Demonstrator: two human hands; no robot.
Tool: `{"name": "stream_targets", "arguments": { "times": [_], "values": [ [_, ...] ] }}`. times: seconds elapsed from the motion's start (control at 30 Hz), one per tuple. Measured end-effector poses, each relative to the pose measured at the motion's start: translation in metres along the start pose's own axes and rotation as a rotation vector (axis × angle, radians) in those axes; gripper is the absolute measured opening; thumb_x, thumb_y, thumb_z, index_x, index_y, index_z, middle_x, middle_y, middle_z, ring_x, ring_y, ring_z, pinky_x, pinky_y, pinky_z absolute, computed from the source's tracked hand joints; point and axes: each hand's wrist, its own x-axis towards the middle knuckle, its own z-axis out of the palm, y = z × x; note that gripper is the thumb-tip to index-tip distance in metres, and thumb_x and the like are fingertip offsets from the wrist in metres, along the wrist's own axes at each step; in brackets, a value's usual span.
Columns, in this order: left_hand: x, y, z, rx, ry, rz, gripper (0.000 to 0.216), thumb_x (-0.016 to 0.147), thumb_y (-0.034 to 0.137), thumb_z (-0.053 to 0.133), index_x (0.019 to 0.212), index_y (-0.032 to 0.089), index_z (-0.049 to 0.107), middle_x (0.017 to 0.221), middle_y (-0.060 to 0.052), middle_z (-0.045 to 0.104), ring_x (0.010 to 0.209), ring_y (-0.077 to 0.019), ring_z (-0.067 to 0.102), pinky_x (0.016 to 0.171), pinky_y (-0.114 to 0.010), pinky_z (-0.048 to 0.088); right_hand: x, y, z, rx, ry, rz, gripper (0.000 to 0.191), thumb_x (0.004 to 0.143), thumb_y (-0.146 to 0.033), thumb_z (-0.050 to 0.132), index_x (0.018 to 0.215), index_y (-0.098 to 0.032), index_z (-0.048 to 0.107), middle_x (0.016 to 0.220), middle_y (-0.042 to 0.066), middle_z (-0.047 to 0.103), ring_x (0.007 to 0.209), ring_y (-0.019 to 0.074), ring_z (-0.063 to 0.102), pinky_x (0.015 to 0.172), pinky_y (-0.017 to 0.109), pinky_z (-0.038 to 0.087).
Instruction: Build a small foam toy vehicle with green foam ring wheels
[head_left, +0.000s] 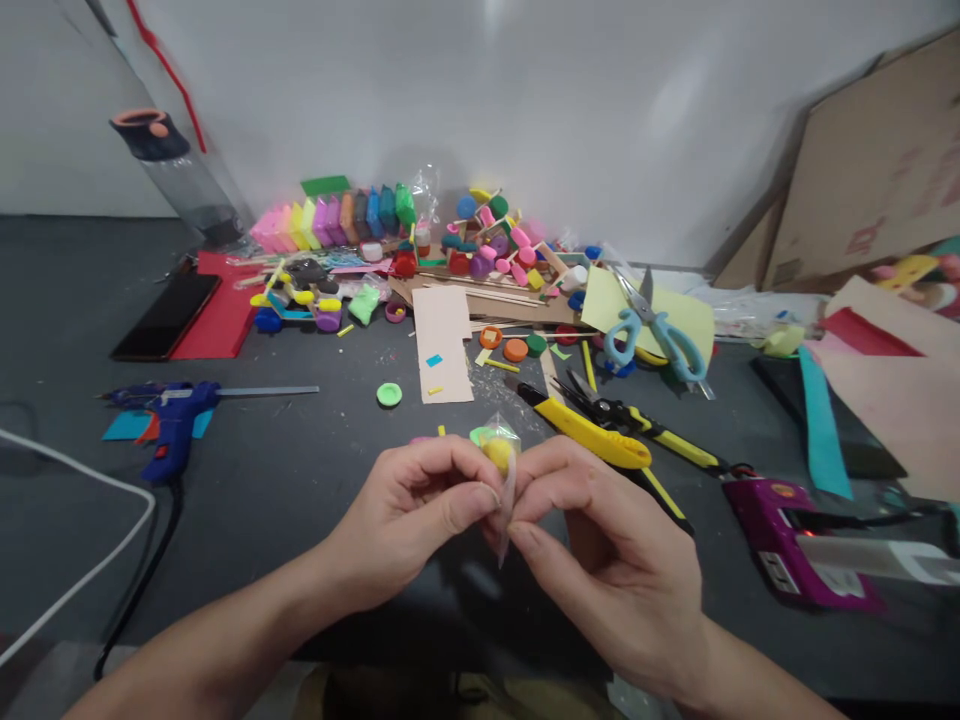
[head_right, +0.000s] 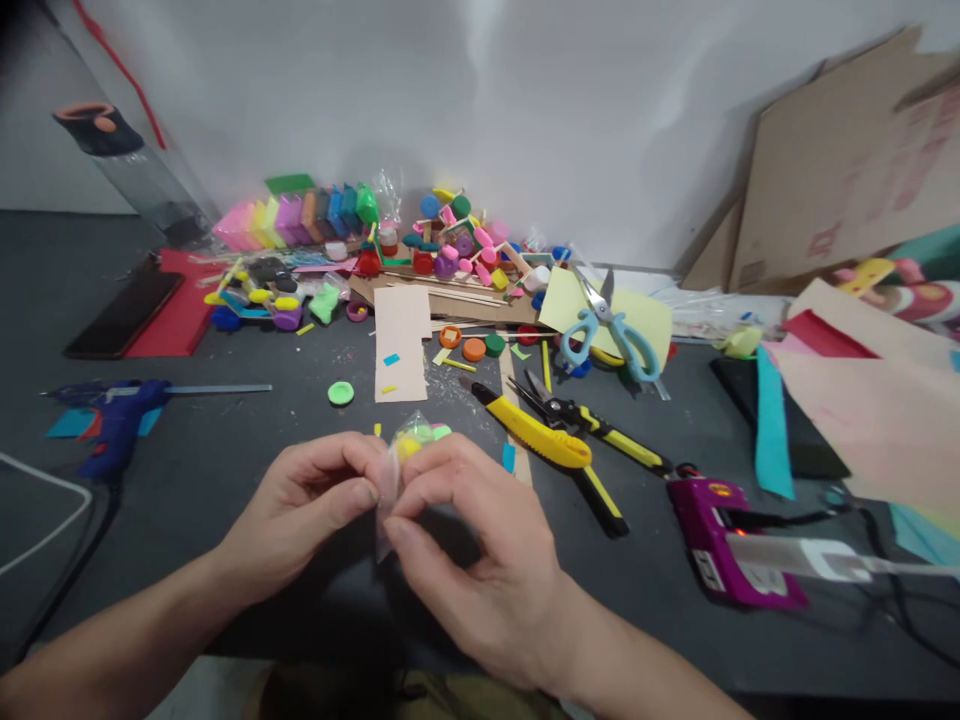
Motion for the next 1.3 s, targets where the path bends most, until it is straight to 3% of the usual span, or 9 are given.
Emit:
{"name": "stream_targets", "arguments": {
  "times": [0.33, 0.93, 1.3],
  "values": [
    [-0.0008, -0.0005, 0.0007, -0.055, -0.01, 0.003, 0.018, 0.085, 0.027, 0.076, 0.074, 0.015, 0.068, 0.069, 0.0, 0.064, 0.061, -0.0097, 0.062, 0.06, -0.021, 0.052, 0.0007, -0.0006, -0.0011, -0.015, -0.013, 0.001, 0.012, 0.088, -0.011, 0.063, 0.087, -0.023, 0.063, 0.086, 0.002, 0.069, 0.077, 0.0138, 0.065, 0.066, 0.027, 0.054],
    [-0.0013, 0.0, -0.0009, -0.008, -0.028, 0.008, 0.018, 0.089, 0.027, 0.07, 0.075, 0.015, 0.069, 0.07, -0.002, 0.065, 0.063, -0.0119, 0.063, 0.063, -0.024, 0.053, -0.0015, 0.0003, -0.0014, 0.003, -0.016, 0.003, 0.015, 0.087, -0.008, 0.063, 0.09, -0.022, 0.064, 0.089, 0.001, 0.067, 0.08, 0.0125, 0.065, 0.069, 0.025, 0.054],
    [-0.0005, 0.0009, -0.0009, -0.061, -0.018, -0.002, 0.014, 0.082, 0.025, 0.079, 0.075, 0.015, 0.071, 0.07, -0.001, 0.066, 0.062, -0.0108, 0.063, 0.061, -0.021, 0.054, -0.0011, 0.0029, -0.0023, 0.001, -0.04, -0.006, 0.015, 0.089, -0.007, 0.062, 0.091, -0.022, 0.061, 0.09, -0.002, 0.065, 0.084, 0.0087, 0.063, 0.075, 0.022, 0.052]
  ]
}}
